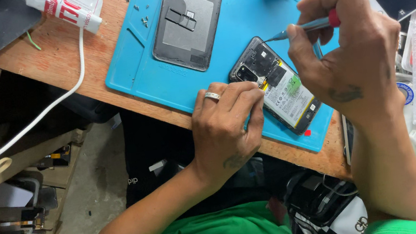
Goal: The person reassembles a disassembled smartphone by inserting the battery, connecting internal components, and securing the back cover. They use a screwdriver to tighten screws and align the casing. The phone is handled throughout the process on a cluttered workbench.
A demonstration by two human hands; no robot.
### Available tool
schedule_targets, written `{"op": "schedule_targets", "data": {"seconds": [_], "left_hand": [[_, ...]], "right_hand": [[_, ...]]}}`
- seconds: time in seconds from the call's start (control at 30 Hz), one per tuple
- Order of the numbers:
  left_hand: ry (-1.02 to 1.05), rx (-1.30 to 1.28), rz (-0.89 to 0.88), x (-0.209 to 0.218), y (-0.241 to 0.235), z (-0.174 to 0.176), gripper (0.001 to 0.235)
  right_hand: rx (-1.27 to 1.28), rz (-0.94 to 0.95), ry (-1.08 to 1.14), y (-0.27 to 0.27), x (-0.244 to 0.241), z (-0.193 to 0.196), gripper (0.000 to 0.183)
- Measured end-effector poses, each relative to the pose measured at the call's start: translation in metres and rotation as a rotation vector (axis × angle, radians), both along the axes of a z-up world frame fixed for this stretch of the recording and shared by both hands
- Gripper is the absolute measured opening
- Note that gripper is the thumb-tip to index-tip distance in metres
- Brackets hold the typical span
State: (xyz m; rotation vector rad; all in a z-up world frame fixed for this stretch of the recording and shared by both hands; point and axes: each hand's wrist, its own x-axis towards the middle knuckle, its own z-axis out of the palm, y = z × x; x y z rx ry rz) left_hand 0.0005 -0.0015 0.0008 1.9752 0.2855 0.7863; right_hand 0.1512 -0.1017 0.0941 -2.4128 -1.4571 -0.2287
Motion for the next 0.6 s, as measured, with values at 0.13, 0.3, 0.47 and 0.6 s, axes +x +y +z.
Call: {"op": "schedule_targets", "data": {"seconds": [0.13, 0.3, 0.47, 0.6], "left_hand": [[0.012, -0.003, -0.010, -0.001, 0.001, -0.001, 0.008], [-0.002, -0.002, 0.005, 0.000, 0.000, 0.001, 0.009], [0.007, -0.007, -0.001, -0.001, 0.000, 0.000, 0.008], [-0.003, -0.007, 0.011, -0.001, 0.000, 0.000, 0.008]], "right_hand": [[0.002, -0.050, 0.029, -0.003, -0.001, -0.005, 0.021], [0.035, 0.020, 0.093, -0.006, 0.001, -0.005, 0.026], [0.016, 0.019, 0.087, 0.000, -0.003, -0.003, 0.030], [0.053, 0.066, 0.168, 0.008, -0.006, 0.003, 0.037]]}}
